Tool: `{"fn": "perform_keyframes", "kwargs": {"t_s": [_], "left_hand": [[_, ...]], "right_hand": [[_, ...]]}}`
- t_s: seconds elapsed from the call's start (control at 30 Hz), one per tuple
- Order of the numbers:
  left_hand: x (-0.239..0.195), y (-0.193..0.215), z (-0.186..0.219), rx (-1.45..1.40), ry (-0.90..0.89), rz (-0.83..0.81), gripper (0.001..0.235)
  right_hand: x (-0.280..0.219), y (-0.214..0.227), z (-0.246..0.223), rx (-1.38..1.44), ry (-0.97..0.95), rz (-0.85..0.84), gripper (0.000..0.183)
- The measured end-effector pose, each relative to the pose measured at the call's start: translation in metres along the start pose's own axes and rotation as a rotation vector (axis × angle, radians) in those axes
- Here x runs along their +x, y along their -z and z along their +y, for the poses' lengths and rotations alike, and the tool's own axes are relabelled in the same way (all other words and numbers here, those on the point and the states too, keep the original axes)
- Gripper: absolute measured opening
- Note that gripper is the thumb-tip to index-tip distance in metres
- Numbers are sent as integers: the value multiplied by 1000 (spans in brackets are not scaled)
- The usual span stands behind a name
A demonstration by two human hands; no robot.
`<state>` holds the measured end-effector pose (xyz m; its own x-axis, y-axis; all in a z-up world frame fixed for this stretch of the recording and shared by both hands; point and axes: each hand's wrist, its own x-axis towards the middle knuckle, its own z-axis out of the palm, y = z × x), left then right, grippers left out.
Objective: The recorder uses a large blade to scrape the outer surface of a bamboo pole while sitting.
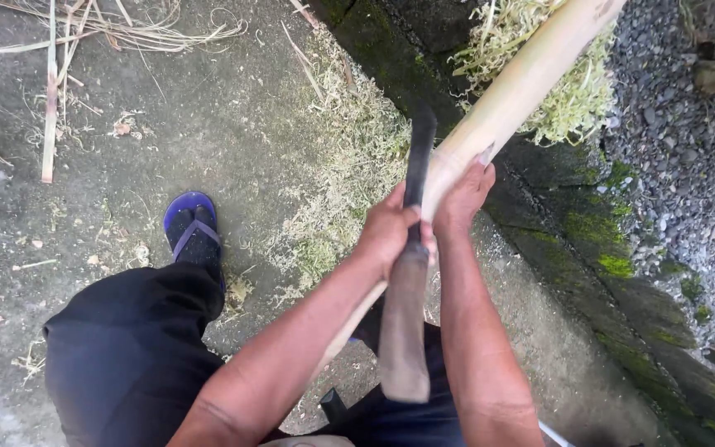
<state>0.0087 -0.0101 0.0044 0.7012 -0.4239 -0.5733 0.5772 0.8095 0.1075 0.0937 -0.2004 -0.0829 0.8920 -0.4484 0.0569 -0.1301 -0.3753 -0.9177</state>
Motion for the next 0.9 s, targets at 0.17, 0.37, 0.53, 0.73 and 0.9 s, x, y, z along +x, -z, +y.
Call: {"fn": "perform_keyframes", "kwargs": {"t_s": [0.17, 0.37, 0.53, 0.73, 0.9], "left_hand": [[12, -13, 36, 101, 81, -51, 61], [-44, -1, 38, 143, 32, -120, 60], [-95, -5, 91, 340, -133, -115, 60], [-81, 53, 136, 249, -327, -127, 28], [-110, 51, 153, 467, -456, -79, 44]], "right_hand": [[0, -6, -16, -89, 57, 3, 55], [-14, -15, -45, -118, -73, 70, 52], [-33, -27, -88, -276, -78, 63, 70], [-81, -23, -63, -330, -89, 76, 94], [-184, -14, -64, -131, -226, -29, 88]]}}
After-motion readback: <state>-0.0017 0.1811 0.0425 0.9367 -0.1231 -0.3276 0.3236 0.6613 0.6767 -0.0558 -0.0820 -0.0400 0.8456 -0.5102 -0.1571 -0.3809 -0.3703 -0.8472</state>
